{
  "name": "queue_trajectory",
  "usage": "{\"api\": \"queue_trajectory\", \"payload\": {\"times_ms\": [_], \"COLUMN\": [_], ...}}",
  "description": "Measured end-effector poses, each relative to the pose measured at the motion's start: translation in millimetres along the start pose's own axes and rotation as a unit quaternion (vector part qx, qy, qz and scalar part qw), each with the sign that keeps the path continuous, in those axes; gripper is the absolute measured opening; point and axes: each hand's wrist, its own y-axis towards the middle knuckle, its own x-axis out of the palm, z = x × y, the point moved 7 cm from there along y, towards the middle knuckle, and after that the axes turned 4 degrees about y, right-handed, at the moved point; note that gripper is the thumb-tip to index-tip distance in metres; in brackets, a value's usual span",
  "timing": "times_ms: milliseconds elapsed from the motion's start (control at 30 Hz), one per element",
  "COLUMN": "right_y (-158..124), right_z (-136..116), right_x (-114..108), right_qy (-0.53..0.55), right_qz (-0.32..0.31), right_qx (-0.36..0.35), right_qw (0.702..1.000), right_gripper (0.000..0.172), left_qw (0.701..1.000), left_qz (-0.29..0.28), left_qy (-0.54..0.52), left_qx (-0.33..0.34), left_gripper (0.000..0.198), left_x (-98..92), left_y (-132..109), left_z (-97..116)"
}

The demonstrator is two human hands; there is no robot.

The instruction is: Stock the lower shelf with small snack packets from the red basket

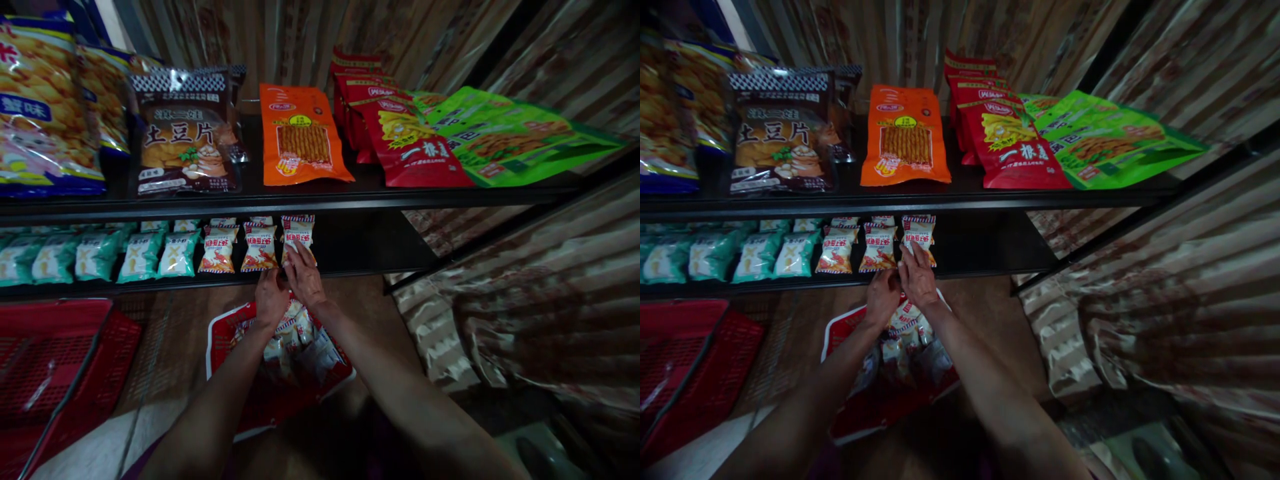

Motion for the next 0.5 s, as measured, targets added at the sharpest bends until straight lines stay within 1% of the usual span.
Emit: {"api": "queue_trajectory", "payload": {"times_ms": [67,167,267,333,500], "right_y": [3.6,12.2,21.5,26.3,30.9], "right_z": [-10.7,-10.9,-3.9,0.8,3.8], "right_x": [14.5,35.9,52.4,59.0,67.0], "right_qy": [0.018,0.043,0.050,0.050,0.059], "right_qz": [-0.020,-0.032,-0.031,-0.024,-0.037], "right_qx": [0.002,0.036,0.060,0.070,0.068], "right_qw": [1.000,0.998,0.996,0.996,0.995], "right_gripper": [0.048,0.048,0.045,0.043,0.043], "left_qw": [0.999,0.995,0.992,0.992,0.994], "left_qz": [0.033,0.058,0.049,0.041,0.018], "left_qy": [-0.005,-0.022,-0.018,-0.019,-0.046], "left_qx": [-0.029,-0.072,-0.112,-0.122,-0.101], "left_gripper": [0.029,0.027,0.027,0.026,0.026], "left_x": [-11.7,-21.2,-21.9,-20.3,-16.5], "left_y": [3.3,8.0,10.7,12.1,17.1], "left_z": [-8.1,-21.5,-33.0,-37.3,-39.0]}}
